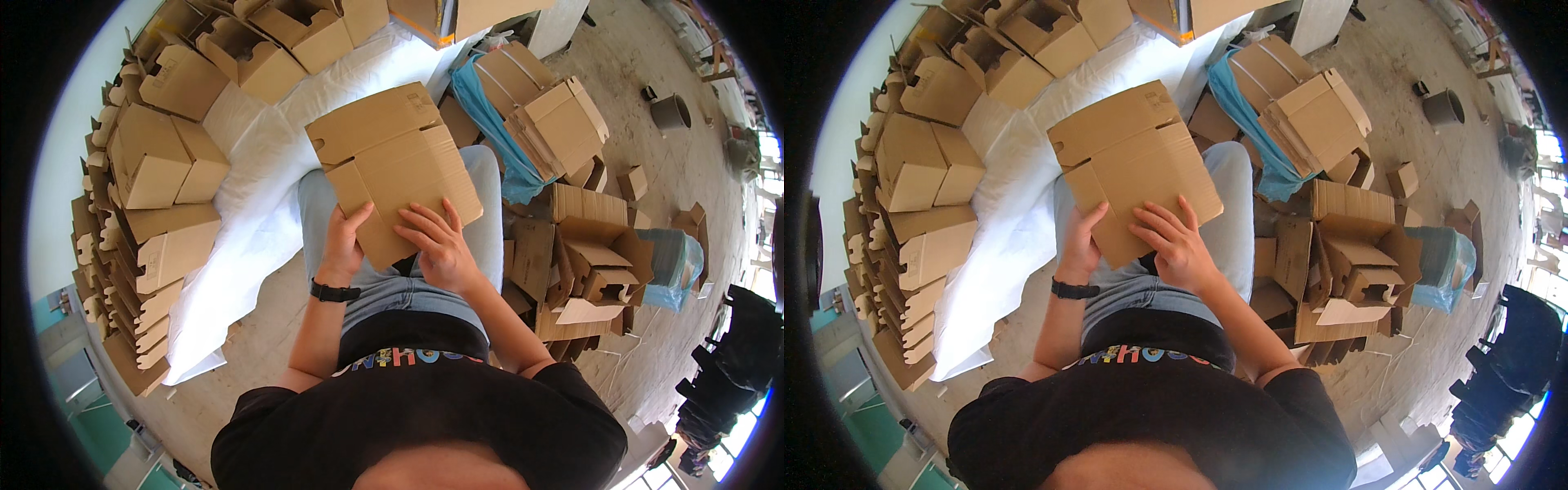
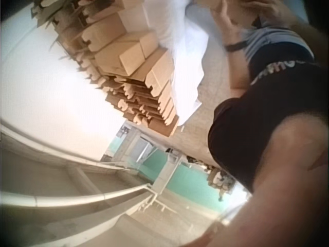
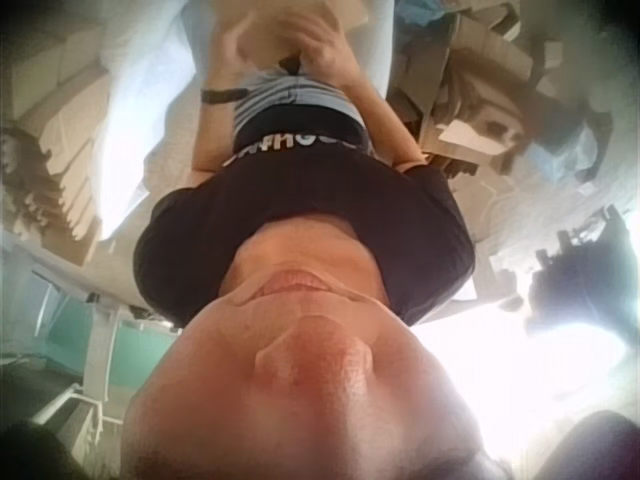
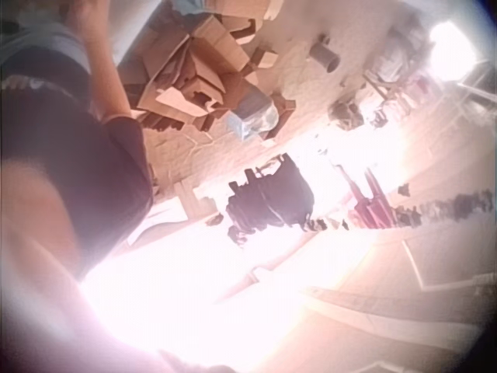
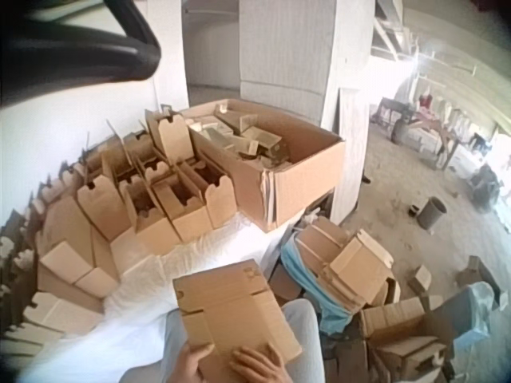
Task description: The person organizes cardboard boxes by picking them up from the floor, folding them into shape, and stacking them onto a table.
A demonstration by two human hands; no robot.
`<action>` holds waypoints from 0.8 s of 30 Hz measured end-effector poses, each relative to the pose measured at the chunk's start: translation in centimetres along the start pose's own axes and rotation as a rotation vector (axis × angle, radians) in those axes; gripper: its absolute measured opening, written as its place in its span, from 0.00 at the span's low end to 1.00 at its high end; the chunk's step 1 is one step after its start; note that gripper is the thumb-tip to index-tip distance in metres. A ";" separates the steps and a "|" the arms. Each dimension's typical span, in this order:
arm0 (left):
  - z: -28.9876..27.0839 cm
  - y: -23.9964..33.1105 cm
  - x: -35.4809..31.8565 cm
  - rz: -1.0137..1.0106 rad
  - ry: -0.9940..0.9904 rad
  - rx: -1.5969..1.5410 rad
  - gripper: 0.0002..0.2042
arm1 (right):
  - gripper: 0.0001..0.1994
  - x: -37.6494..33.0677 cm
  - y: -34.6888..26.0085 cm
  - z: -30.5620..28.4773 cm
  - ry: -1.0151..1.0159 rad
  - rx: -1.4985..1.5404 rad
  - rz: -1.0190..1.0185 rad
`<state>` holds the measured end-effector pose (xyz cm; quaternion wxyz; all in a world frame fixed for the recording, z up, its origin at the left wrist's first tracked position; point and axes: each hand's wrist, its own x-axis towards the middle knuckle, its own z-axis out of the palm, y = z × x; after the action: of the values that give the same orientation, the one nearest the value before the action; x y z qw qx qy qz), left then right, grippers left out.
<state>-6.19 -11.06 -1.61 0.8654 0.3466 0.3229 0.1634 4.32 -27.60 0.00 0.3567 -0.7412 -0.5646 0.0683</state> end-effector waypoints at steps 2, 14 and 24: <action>-0.4 0.4 0.2 0.009 -0.006 0.020 0.17 | 0.29 -0.3 0.1 -0.5 -0.015 0.073 0.062; -0.4 1.0 -1.1 -0.071 -0.048 0.222 0.21 | 0.32 -2.0 5.4 -0.5 0.366 1.019 0.781; -1.2 -2.0 0.4 -0.127 -0.099 0.189 0.20 | 0.26 -6.4 15.5 -4.2 1.168 0.980 0.831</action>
<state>-6.58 -11.64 -3.91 0.8524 0.4130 0.3150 0.0599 16.43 -36.84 -8.22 0.8147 -0.5665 0.1183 0.0371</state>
